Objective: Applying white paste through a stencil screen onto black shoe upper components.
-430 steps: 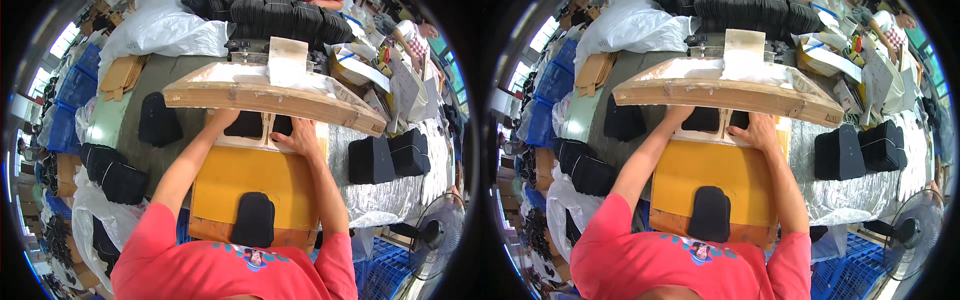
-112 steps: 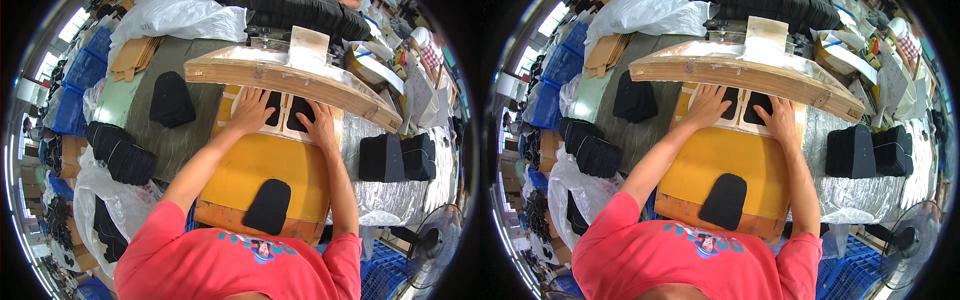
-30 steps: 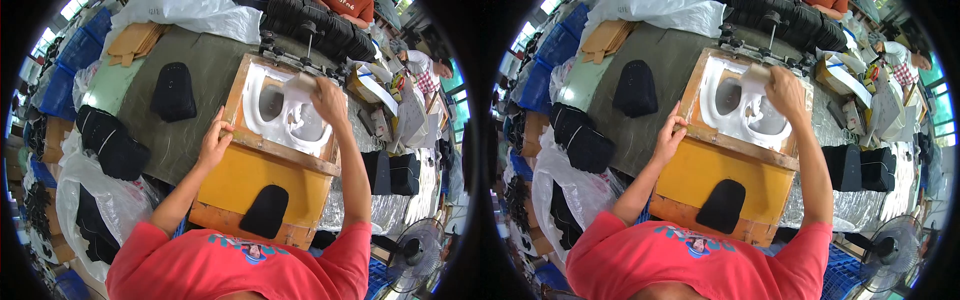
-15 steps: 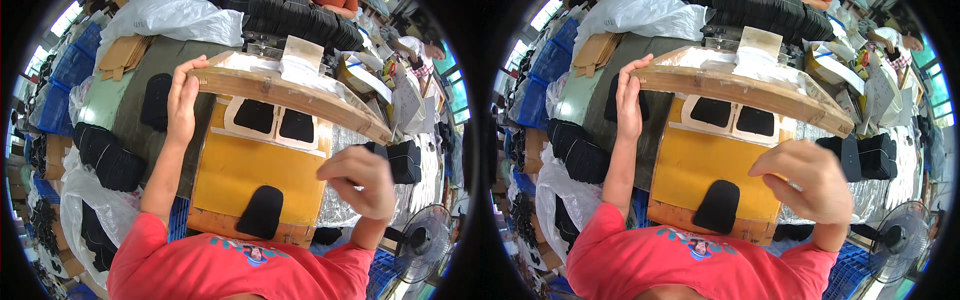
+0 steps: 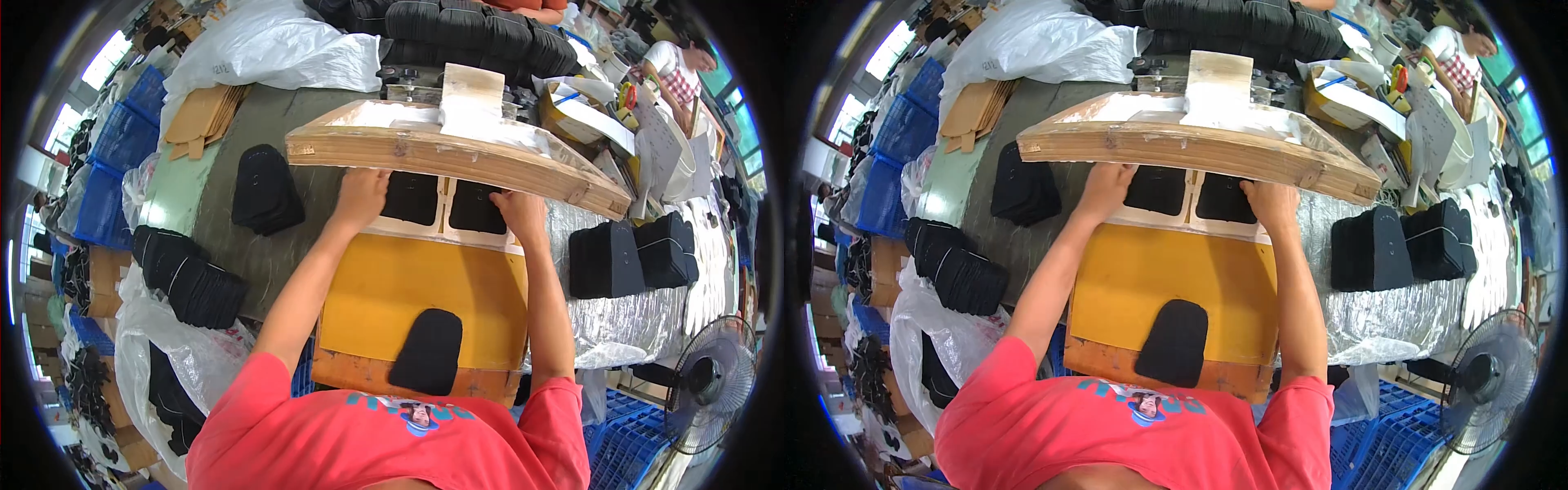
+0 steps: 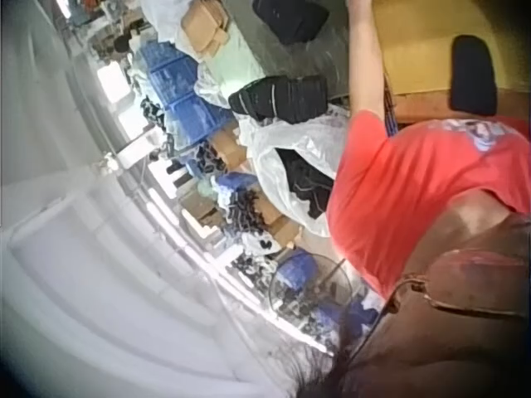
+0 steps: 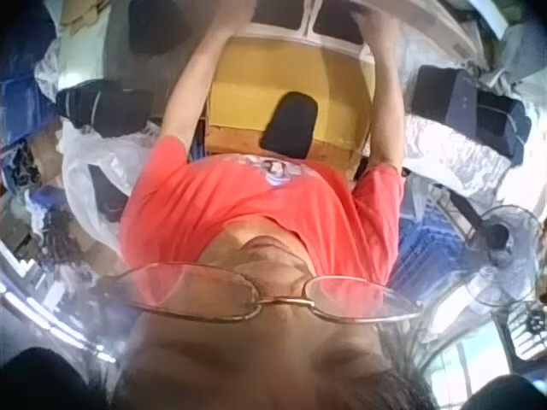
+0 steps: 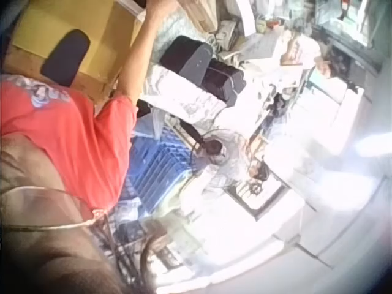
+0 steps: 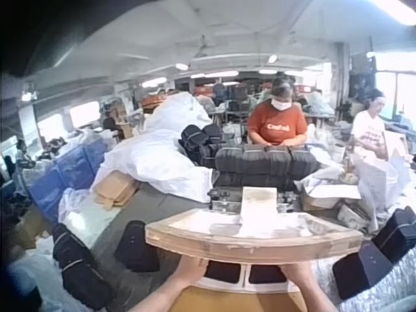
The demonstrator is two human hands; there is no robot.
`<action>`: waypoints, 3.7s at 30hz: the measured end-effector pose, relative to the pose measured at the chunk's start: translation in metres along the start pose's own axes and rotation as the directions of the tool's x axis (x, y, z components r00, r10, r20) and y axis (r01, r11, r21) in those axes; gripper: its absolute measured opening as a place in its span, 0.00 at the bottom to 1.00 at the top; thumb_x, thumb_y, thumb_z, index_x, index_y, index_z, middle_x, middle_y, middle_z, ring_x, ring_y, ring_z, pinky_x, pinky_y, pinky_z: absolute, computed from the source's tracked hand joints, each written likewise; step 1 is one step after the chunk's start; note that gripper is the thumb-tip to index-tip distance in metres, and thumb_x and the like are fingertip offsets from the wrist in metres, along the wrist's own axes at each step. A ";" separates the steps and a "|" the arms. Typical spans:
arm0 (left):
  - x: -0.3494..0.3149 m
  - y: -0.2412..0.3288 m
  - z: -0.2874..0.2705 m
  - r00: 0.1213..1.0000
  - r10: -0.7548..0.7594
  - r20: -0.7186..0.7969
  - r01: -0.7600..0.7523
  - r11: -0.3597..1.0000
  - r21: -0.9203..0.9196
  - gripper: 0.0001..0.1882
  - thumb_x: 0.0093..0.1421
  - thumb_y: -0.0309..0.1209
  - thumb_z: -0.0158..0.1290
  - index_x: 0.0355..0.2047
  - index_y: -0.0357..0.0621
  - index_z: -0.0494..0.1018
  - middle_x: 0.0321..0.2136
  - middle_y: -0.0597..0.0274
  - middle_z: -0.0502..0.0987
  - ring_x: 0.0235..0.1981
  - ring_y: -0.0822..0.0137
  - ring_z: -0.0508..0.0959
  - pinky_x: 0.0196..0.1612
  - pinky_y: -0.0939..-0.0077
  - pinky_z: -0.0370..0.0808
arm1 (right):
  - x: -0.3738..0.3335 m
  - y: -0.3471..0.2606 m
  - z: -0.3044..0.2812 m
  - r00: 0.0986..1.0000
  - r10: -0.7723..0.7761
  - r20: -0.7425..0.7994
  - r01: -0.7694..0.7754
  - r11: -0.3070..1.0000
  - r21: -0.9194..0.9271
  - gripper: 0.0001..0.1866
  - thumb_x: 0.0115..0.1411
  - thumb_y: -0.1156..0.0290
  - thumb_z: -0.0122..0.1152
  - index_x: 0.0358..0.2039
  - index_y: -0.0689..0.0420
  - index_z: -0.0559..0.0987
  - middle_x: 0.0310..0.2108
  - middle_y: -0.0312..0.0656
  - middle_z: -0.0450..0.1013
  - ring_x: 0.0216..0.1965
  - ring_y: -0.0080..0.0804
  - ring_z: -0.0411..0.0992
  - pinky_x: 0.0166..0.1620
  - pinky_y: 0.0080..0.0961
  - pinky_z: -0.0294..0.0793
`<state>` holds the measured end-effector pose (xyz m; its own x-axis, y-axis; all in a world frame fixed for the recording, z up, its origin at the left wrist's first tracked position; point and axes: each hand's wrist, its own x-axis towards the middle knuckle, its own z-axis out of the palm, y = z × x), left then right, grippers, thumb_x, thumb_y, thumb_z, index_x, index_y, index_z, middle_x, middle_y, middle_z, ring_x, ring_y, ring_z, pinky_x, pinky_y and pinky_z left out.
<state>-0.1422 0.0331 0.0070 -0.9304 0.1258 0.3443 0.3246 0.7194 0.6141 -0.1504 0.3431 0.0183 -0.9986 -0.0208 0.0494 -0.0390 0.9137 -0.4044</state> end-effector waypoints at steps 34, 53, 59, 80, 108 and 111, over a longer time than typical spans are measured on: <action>-0.117 0.004 -0.031 0.965 -0.261 0.003 0.218 0.800 -0.559 0.10 0.65 0.30 0.45 0.42 0.40 0.71 0.69 0.42 0.55 0.68 0.55 0.60 0.65 0.66 0.57 | 0.052 -0.051 -0.059 0.713 -0.557 -0.426 0.563 0.817 -0.126 0.22 0.60 0.68 0.60 0.55 0.56 0.74 0.51 0.49 0.74 0.54 0.45 0.71 0.56 0.38 0.67; -0.122 0.004 -0.040 0.966 -0.259 -0.020 0.203 0.803 -0.560 0.08 0.61 0.25 0.48 0.41 0.41 0.70 0.70 0.45 0.54 0.66 0.59 0.63 0.64 0.67 0.58 | 0.006 -0.116 -0.002 0.811 -0.583 -0.048 0.584 0.810 0.045 0.11 0.57 0.76 0.59 0.42 0.54 0.78 0.36 0.43 0.76 0.42 0.46 0.74 0.42 0.43 0.75; -0.124 0.004 -0.038 0.969 -0.244 -0.022 0.189 0.801 -0.568 0.08 0.61 0.24 0.49 0.41 0.41 0.71 0.69 0.44 0.55 0.63 0.61 0.66 0.59 0.71 0.63 | 0.005 -0.063 -0.053 0.852 -0.511 0.118 0.505 0.860 0.074 0.12 0.51 0.79 0.61 0.38 0.57 0.82 0.35 0.44 0.79 0.37 0.43 0.78 0.42 0.36 0.77; -0.014 0.059 -0.113 0.929 -0.095 -0.357 -0.216 0.645 -0.733 0.22 0.72 0.42 0.37 0.56 0.38 0.66 0.55 0.55 0.70 0.58 0.66 0.67 0.64 0.69 0.58 | -0.075 -0.055 -0.126 0.749 -0.613 0.252 0.508 0.775 0.375 0.05 0.57 0.76 0.58 0.32 0.59 0.81 0.32 0.44 0.79 0.35 0.46 0.78 0.42 0.38 0.75; -0.010 0.017 0.000 0.948 -0.293 0.124 0.312 0.933 -0.179 0.08 0.61 0.21 0.51 0.40 0.42 0.69 0.39 0.59 0.70 0.47 0.66 0.70 0.51 0.71 0.64 | -0.108 0.213 -0.170 0.913 0.233 -0.335 -0.085 0.911 0.402 0.15 0.58 0.80 0.58 0.46 0.59 0.79 0.31 0.38 0.76 0.33 0.23 0.73 0.40 0.22 0.73; -0.045 0.007 -0.033 0.992 -0.091 -0.092 0.051 0.929 -0.365 0.11 0.63 0.21 0.49 0.46 0.42 0.70 0.44 0.64 0.72 0.46 0.67 0.70 0.51 0.77 0.64 | -0.106 0.207 -0.157 0.894 0.276 -0.353 -0.192 0.948 0.255 0.14 0.57 0.78 0.58 0.45 0.59 0.80 0.34 0.47 0.79 0.39 0.38 0.78 0.46 0.30 0.75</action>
<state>-0.0926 0.0097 0.0189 -0.9364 -0.0036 0.3508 0.3160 0.4257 0.8479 -0.0468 0.5985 0.0730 -0.8906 0.3768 0.2546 0.1454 0.7664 -0.6256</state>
